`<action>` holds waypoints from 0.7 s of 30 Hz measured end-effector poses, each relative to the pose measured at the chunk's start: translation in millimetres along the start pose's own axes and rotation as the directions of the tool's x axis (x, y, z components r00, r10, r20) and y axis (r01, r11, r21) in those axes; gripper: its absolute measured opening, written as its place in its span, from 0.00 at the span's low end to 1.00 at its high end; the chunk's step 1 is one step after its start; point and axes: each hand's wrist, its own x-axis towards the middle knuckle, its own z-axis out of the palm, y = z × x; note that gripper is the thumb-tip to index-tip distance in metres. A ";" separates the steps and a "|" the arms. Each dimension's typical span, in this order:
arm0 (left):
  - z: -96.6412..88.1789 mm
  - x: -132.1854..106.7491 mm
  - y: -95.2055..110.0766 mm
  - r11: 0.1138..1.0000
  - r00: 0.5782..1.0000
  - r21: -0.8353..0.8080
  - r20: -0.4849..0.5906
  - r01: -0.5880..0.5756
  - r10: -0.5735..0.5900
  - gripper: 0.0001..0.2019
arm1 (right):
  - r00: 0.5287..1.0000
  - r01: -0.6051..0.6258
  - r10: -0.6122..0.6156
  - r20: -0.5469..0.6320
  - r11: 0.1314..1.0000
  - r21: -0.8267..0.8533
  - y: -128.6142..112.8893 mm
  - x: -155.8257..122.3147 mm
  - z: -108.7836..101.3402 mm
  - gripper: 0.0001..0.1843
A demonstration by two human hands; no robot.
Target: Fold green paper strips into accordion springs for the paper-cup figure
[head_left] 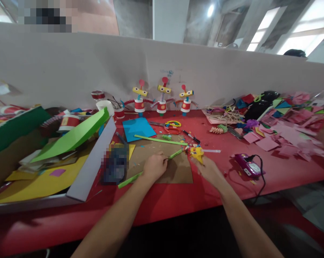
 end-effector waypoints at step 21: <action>-4.2 -0.9 1.7 0.859 0.895 0.392 -0.160 -0.328 0.415 0.05 | 0.813 0.455 -0.573 -0.106 0.737 -0.500 -18.5 16.2 11.4 0.21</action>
